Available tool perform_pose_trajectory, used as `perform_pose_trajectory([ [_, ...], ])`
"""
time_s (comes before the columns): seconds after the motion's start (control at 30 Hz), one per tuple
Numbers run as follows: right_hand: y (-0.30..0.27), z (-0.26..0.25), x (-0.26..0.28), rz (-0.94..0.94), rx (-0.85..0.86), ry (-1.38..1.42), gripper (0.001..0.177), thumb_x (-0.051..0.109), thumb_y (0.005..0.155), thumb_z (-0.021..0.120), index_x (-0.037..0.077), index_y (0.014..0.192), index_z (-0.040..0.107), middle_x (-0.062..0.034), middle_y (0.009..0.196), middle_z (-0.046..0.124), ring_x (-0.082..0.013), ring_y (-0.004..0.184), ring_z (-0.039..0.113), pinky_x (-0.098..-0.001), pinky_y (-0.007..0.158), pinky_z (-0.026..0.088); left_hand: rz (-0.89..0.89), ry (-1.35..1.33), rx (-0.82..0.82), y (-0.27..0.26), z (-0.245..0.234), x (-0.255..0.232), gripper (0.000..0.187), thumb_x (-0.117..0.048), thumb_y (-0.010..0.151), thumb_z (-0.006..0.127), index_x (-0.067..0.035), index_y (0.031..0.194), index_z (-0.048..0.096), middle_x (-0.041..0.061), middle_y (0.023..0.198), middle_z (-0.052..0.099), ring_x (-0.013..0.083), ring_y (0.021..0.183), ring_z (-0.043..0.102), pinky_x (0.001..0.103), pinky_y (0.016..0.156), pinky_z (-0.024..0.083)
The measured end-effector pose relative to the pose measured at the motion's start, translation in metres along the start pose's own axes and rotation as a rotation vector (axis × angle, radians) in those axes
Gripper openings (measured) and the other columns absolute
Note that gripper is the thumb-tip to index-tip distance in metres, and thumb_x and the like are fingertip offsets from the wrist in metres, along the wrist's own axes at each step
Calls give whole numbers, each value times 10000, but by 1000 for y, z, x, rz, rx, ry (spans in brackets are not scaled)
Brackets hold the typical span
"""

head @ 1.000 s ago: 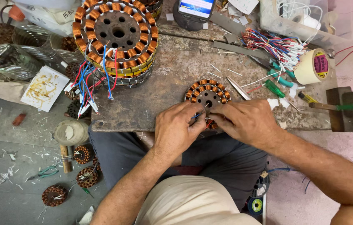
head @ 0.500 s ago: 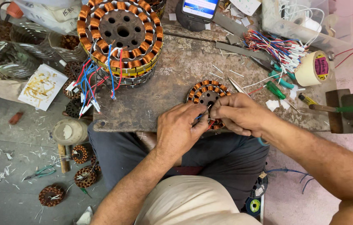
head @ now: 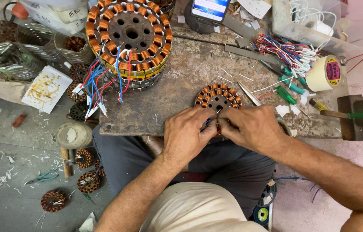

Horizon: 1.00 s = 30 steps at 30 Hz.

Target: The person works on a circular copper-wound stator, using scissors to trim wires and a screwdriver to adjust the windings. The person also uses pliers to manipulate the wires and components.

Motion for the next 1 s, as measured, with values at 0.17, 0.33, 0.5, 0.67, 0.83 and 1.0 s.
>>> perform_pose_trajectory([
  [0.17,-4,18,-33,558,265,686,170,196,926,705,31,922,747,20,538,608,-109,431,524,-306,383,391,-25,-17,-4,0,1,0,179,-199,844,778,-94,987,753,42,880,725,241,821,723,387,712,561],
  [0.33,2,-3,-20,214,139,385,168,191,898,728,69,1013,748,-16,643,623,-118,484,557,-286,433,432,-25,-24,-8,0,0,0,169,-194,863,770,-94,997,757,48,890,729,251,827,722,392,720,563],
  [0.5,6,-30,14,-511,-43,-293,295,197,772,750,97,1050,740,6,718,613,-161,583,601,-332,485,455,-25,-27,-1,0,0,0,210,-186,834,770,-87,1018,756,53,927,740,254,857,730,387,742,572],
  [0.67,7,-33,19,-783,-62,-529,311,216,731,766,111,1023,760,47,690,574,-118,588,595,-286,451,441,-28,-28,0,0,-1,0,220,-182,829,775,-82,1023,751,50,949,744,253,875,732,383,758,574],
  [0.83,10,-12,0,-292,-39,-39,217,209,846,747,56,994,706,-2,673,599,-144,532,568,-326,461,443,-3,-11,-2,0,-1,0,243,-173,800,779,-81,1023,753,52,949,743,255,875,731,386,762,573],
  [1.0,2,27,-39,740,348,923,214,213,849,765,67,993,705,-21,640,600,-164,506,570,-344,454,446,-37,-12,-2,1,2,1,183,-197,859,779,-85,1003,764,38,905,746,225,827,736,368,723,574],
])
Point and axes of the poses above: each hand's wrist, its own y-axis towards the middle knuckle, its own z-axis out of the palm, x = y × z, the point moved 4 cm from there along y, towards the middle knuckle
